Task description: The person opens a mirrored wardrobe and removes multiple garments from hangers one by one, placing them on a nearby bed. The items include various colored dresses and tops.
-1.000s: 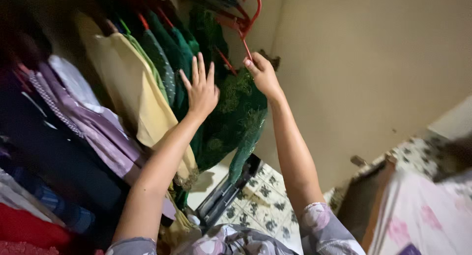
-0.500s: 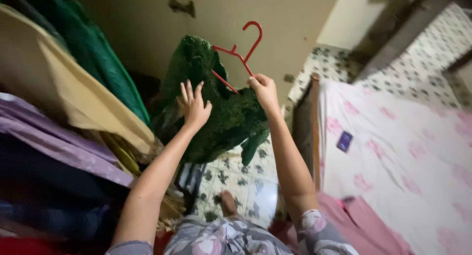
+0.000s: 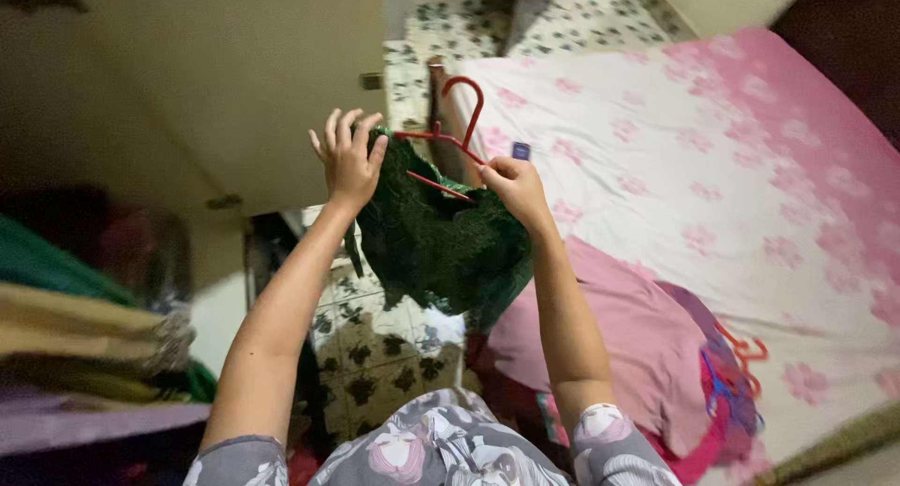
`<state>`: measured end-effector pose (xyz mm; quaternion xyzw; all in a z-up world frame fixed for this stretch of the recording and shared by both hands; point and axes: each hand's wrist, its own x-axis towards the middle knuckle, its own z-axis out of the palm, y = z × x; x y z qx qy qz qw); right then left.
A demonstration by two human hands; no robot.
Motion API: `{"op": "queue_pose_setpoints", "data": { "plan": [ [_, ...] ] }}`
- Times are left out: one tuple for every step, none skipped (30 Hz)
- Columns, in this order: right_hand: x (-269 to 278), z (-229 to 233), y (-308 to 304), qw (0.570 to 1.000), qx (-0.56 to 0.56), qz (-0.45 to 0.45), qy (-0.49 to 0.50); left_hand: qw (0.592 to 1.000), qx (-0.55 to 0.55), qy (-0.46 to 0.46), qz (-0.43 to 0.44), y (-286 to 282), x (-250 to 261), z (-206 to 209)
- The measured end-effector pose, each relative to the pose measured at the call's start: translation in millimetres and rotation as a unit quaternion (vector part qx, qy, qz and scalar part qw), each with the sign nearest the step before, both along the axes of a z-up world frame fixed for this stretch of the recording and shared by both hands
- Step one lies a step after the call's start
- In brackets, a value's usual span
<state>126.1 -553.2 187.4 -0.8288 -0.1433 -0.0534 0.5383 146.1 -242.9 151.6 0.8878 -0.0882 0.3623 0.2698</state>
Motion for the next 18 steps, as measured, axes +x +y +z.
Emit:
{"op": "queue_pose_setpoints", "data": {
  "plan": [
    [-9,3,-18,0.999,-0.024,-0.024,0.000,1.000,0.006,0.000,-0.028,-16,5,3],
    [-16,6,-35,0.998,-0.048,-0.047,0.000,0.998,-0.015,0.002,-0.069,-33,11,5],
    [-22,9,-50,0.998,-0.042,-0.055,0.002,0.993,-0.037,0.004,-0.109,-48,17,7],
    [-29,10,-66,0.997,-0.036,-0.063,0.004,0.987,-0.060,0.008,-0.149,-65,21,7],
    [-34,11,-83,0.997,-0.030,-0.069,0.005,0.984,-0.069,-0.013,-0.164,-85,25,7],
    [-39,9,-100,0.996,-0.041,-0.081,0.008,0.980,-0.079,-0.034,-0.179,-107,29,7],
    [-43,6,-117,0.994,-0.053,-0.091,0.010,0.976,-0.090,-0.054,-0.192,-129,31,7],
    [-47,2,-134,0.993,-0.065,-0.101,0.013,0.974,-0.114,-0.050,-0.190,-152,36,10],
    [-49,-5,-148,0.992,-0.080,-0.099,0.013,0.972,-0.136,-0.046,-0.187,-175,44,15],
    [-51,-13,-161,0.991,-0.094,-0.097,0.012,0.969,-0.159,-0.041,-0.183,-197,51,21],
    [-55,-25,-174,0.989,-0.109,-0.096,0.015,0.959,-0.172,-0.041,-0.219,-220,57,26],
    [-61,-39,-185,0.988,-0.100,-0.113,0.022,0.948,-0.186,-0.041,-0.255,-244,62,32],
    [-62,-53,-194,0.988,-0.089,-0.127,0.027,0.936,-0.197,-0.043,-0.288,-266,66,37],
    [-63,-67,-205,0.986,-0.079,-0.141,0.031,0.937,-0.179,-0.030,-0.298,-288,66,39],
    [-67,-81,-217,0.984,-0.042,-0.168,0.051,0.938,-0.160,-0.016,-0.307,-309,61,37],
    [-70,-96,-229,0.978,-0.004,-0.194,0.071,0.938,-0.140,-0.002,-0.317,-327,57,34],
    [-75,-110,-243,0.970,0.035,-0.221,0.092,0.936,-0.128,0.005,-0.328,-345,54,27],
    [-79,-123,-258,0.966,0.080,-0.231,0.086,0.934,-0.116,0.012,-0.339,-364,50,19]
  ]
}}
